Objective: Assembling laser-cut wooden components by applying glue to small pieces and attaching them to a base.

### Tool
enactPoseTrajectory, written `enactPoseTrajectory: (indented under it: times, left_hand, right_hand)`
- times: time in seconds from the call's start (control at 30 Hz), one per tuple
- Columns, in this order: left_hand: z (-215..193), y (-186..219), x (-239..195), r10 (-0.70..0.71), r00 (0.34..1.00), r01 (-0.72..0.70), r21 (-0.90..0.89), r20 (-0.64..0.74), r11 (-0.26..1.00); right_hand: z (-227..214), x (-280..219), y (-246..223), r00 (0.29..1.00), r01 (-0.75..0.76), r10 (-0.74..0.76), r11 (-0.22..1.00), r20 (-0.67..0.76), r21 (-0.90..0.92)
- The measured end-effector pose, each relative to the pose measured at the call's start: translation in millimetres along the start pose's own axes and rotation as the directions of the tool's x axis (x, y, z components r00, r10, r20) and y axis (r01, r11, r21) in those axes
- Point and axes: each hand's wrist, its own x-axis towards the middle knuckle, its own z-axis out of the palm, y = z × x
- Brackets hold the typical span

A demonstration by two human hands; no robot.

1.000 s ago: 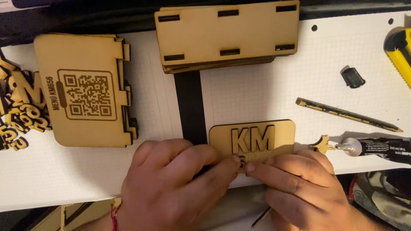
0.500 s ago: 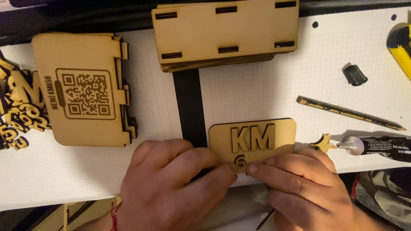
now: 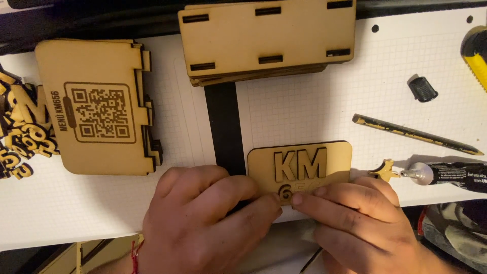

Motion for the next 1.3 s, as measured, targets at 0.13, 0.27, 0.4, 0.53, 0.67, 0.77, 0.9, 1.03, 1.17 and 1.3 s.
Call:
enactPoseTrajectory:
  times: [0.13, 0.27, 0.4, 0.53, 0.67, 0.77, 0.9, 1.03, 1.17, 1.3]
  left_hand:
    - [-1, 1, 1, -0.019, 1.0, 0.019, -0.017, -0.003, 1.0]
    - [-3, 1, 2, 0.0, 1.0, 0.0, -0.024, 0.011, 1.0]
    - [-4, 3, 3, -0.002, 1.0, 0.002, -0.011, 0.007, 1.0]
    - [-5, 2, -1, 0.019, 1.0, -0.019, -0.033, -0.009, 0.999]
    - [-8, -5, -23, 0.13, 0.982, -0.154, -0.187, -0.135, 0.97]
    - [-15, -2, -38, 0.152, 0.975, -0.193, -0.276, -0.165, 0.942]
    - [-43, 6, -47, 0.245, 0.904, -0.282, -0.056, -0.351, 0.958]
    - [-68, -49, -78, 0.058, 0.998, -0.024, 0.74, -0.021, 0.672]
    - [-108, -71, -75, -0.256, 0.926, 0.362, 0.451, -0.279, 0.816]
    - [-102, -76, -79, -0.161, 0.945, 0.289, 0.499, -0.283, 0.817]
  right_hand:
    - [0, 1, 1, 1.0, 0.025, -0.025, 1.0, 0.001, 0.006]
    - [3, -1, 1, 1.0, 0.0, 0.0, 1.0, -0.004, -0.015]
    - [3, 4, -1, 0.999, 0.004, -0.004, 1.0, -0.052, -0.01]
    - [-1, 12, -6, 0.997, 0.052, -0.045, 0.993, -0.065, 0.109]
    - [12, 13, -12, 0.961, -0.006, 0.045, 0.99, -0.273, 0.141]
    - [14, 13, -25, 0.945, -0.107, 0.154, 0.979, -0.289, 0.171]
    - [11, 3, -24, 0.948, -0.184, 0.209, 0.975, -0.238, 0.122]
    - [-3, 0, -31, 0.966, -0.141, 0.164, 0.982, -0.201, 0.124]
    - [-5, -17, -32, 0.944, -0.184, 0.218, 0.971, -0.249, 0.15]
    - [1, -37, -26, 0.931, -0.163, 0.203, 0.975, -0.303, 0.151]
